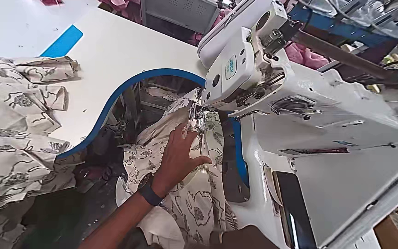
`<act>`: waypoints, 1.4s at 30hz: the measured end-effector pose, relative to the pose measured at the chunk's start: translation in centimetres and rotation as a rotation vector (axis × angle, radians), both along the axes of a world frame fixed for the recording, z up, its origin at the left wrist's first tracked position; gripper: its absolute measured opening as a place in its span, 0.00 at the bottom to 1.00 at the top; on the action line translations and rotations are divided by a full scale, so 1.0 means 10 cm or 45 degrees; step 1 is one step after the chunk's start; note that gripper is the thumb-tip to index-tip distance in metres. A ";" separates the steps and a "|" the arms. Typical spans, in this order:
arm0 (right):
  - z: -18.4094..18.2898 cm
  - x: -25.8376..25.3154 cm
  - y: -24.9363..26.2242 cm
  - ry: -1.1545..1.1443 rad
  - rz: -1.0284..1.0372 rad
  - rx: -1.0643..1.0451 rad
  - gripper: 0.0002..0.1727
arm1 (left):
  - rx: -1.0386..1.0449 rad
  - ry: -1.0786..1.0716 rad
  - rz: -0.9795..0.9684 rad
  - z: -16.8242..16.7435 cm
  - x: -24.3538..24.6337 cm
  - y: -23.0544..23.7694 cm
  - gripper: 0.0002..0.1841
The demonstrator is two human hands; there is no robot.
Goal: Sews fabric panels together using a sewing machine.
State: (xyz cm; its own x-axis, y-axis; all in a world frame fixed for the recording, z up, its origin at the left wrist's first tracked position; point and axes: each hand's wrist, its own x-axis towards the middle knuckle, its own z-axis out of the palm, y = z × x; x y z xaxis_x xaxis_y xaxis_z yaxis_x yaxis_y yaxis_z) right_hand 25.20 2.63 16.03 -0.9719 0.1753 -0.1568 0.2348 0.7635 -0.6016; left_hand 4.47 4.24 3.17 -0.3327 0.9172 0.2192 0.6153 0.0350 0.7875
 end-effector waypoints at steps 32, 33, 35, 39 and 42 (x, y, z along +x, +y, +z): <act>-1.04 -0.78 0.96 0.536 -0.795 -0.087 0.12 | 0.303 -0.014 -0.127 -0.08 -0.01 0.06 0.23; -1.05 -0.82 0.97 0.531 -0.802 -0.064 0.12 | 0.337 -0.008 -0.121 -0.08 0.00 0.08 0.20; -1.06 -0.87 0.95 0.546 -0.821 0.149 0.11 | 0.392 0.010 -0.114 -0.10 0.00 0.11 0.16; -1.07 -0.84 0.83 0.712 -0.978 -0.038 0.07 | 0.349 -0.005 -0.082 -0.07 0.05 0.09 0.15; -1.06 -0.83 0.90 0.725 -1.038 -0.337 0.07 | 0.321 0.003 -0.064 -0.07 0.07 0.13 0.15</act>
State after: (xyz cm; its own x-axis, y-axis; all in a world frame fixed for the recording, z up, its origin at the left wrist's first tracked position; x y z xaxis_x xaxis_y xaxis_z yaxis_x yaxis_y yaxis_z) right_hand 16.90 11.61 5.46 -0.5151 0.8420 0.1604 0.2499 0.3265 -0.9116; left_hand 5.19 5.55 2.51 -0.2874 0.8486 0.4441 0.6133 -0.1931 0.7659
